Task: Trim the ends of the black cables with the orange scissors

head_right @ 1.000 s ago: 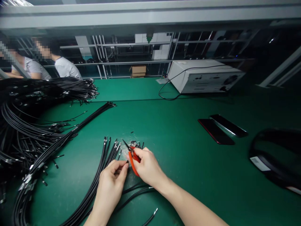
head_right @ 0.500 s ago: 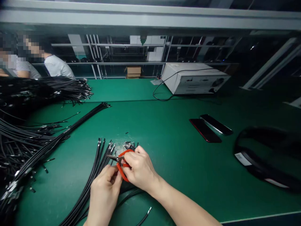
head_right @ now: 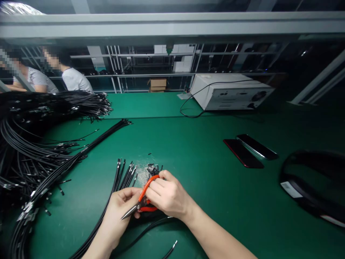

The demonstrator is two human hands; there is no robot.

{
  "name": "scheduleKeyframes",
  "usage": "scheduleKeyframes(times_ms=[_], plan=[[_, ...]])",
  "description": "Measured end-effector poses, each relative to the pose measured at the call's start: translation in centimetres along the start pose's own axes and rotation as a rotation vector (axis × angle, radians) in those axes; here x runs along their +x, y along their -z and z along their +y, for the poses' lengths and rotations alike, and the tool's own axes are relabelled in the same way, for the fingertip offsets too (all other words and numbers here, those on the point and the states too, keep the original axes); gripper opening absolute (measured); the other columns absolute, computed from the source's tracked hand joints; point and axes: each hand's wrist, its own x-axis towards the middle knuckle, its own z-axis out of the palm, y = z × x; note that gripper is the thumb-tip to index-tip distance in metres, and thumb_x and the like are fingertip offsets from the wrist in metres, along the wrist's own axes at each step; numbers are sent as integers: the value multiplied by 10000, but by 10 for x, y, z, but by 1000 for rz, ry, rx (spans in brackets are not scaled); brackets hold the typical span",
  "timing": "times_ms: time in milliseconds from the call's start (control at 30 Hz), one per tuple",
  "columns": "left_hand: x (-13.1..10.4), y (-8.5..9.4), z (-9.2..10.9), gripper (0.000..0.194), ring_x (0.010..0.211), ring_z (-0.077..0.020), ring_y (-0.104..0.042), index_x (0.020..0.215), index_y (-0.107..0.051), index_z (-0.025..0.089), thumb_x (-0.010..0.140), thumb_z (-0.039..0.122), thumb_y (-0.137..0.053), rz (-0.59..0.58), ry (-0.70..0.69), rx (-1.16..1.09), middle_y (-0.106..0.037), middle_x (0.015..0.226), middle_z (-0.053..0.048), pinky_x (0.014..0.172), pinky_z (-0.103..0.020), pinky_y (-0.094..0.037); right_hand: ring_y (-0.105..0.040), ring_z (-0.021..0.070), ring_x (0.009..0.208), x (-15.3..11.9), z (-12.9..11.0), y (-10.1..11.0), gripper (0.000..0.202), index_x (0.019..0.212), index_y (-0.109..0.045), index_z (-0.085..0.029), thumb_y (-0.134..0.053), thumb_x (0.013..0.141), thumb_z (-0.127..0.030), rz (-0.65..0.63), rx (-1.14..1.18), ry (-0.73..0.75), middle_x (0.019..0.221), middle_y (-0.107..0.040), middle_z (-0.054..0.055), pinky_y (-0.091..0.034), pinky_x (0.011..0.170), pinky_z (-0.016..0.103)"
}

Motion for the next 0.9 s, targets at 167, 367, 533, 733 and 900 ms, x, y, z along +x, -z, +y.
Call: scheduleKeyframes(times_ms=[167, 367, 533, 733, 900], plan=[[5, 3, -4, 343, 436, -68, -483, 787, -660, 71, 657, 385, -706, 78, 22, -21, -596, 584, -20, 373, -161, -387, -404, 114, 584, 1, 2, 14, 260, 624, -418, -190, -435, 880, -234, -100, 228, -359, 572, -459, -27, -323, 644, 264], [7, 6, -3, 406, 424, -63, -494, 883, -636, 58, 646, 376, -722, 83, 88, -101, -607, 592, -22, 360, -158, -387, -470, 152, 644, -4, 8, 37, 309, 757, -443, -205, -538, 794, -497, -444, 89, -560, 737, -537, -2, -332, 630, 276], [7, 5, 0, 393, 424, -57, -492, 921, -621, 55, 664, 337, -716, 32, 137, -148, -603, 591, -16, 361, -151, -380, -524, 152, 593, -16, 5, 25, 382, 709, -499, -184, -515, 788, -558, -535, -78, -469, 686, -565, 13, -308, 666, 310], [4, 3, 1, 389, 428, -58, -492, 906, -625, 59, 654, 339, -724, 28, 153, -150, -597, 587, -12, 361, -151, -377, -562, 155, 584, -20, 4, 14, 391, 723, -532, -175, -518, 789, -560, -531, -157, -462, 670, -594, 17, -288, 651, 298], [0, 3, 2, 369, 430, -56, -490, 869, -641, 61, 656, 352, -720, 13, 154, -136, -599, 585, -17, 364, -147, -372, -536, 139, 516, -20, 5, 14, 411, 683, -529, -172, -449, 839, -544, -479, -238, -373, 633, -595, 17, -272, 636, 300]])
